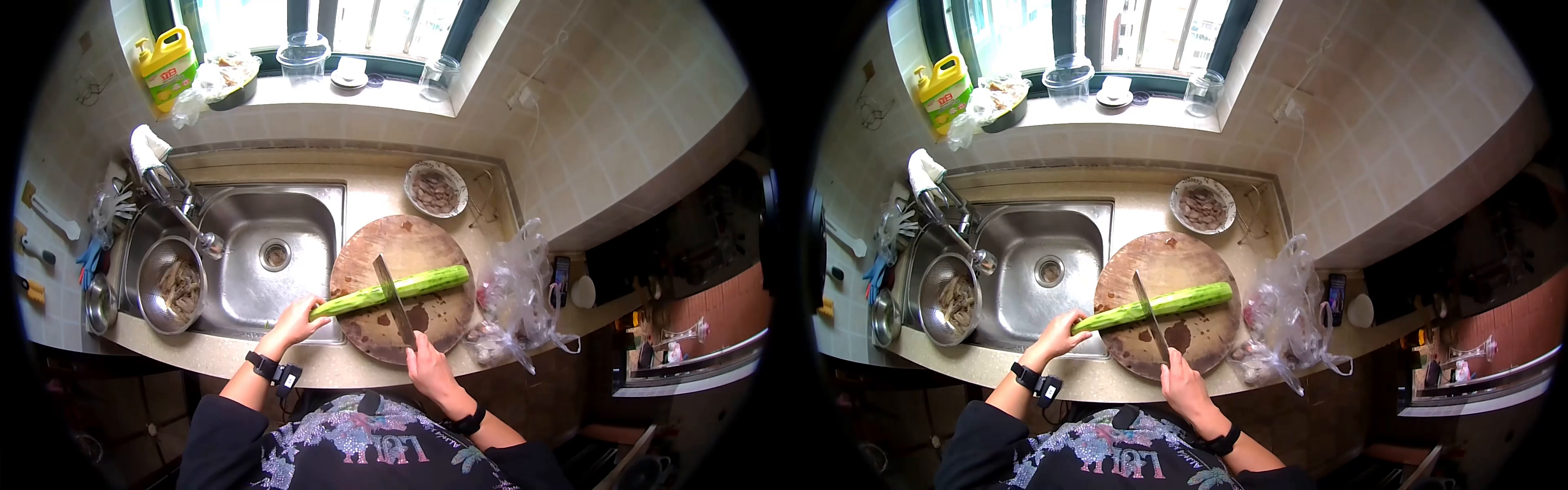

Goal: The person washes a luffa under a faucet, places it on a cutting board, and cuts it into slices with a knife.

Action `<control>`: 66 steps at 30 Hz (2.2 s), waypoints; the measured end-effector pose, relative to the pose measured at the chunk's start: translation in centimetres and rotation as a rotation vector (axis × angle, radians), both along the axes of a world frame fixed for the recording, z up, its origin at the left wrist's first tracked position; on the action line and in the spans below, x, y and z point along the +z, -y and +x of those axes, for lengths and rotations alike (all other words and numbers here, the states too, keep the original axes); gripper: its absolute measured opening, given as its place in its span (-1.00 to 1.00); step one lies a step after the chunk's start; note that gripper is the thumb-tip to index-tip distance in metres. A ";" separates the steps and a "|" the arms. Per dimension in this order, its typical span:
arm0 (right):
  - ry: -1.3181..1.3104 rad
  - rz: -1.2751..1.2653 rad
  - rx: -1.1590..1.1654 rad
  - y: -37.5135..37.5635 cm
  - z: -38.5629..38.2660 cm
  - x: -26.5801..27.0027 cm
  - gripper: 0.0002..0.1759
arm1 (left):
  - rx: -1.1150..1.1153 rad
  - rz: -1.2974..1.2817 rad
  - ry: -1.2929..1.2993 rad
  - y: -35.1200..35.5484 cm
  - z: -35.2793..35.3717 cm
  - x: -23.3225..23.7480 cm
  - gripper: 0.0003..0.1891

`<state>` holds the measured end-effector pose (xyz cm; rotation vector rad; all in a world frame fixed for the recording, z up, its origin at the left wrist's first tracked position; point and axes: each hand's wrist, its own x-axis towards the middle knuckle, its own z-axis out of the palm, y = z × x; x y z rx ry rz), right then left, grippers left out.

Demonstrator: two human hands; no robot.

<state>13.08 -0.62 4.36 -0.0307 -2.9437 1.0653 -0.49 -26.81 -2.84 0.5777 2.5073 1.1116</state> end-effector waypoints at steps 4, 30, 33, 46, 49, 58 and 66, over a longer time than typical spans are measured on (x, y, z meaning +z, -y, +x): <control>0.030 -0.006 0.016 0.6 -0.5 0.0 -0.60 | 0.033 0.030 -0.060 -0.1 0.2 -0.6 -0.63; 0.218 0.155 -0.075 -1.0 -2.5 -3.8 -0.69 | -0.108 -0.056 -0.220 -2.7 -0.6 0.0 -0.56; 0.204 0.202 -0.078 -0.6 -2.3 -4.8 -0.71 | -0.132 -0.052 -0.201 -1.3 -0.9 0.5 -0.56; -0.091 -0.264 -0.402 -4.8 2.6 1.1 -0.61 | -0.063 -0.028 -0.316 -14.0 -10.6 0.8 -0.57; -0.076 -0.298 -0.521 -7.5 4.4 0.1 -0.76 | -0.120 -0.161 -0.338 -17.0 -10.4 0.8 -0.55; -0.074 -0.436 -0.590 -10.3 6.5 0.6 -0.85 | -0.371 -0.254 -0.444 -22.1 -3.9 2.7 -0.44; -0.036 -0.304 -0.408 -12.2 4.2 0.2 -0.84 | -0.807 -0.410 -0.384 -15.9 -5.4 2.7 -0.44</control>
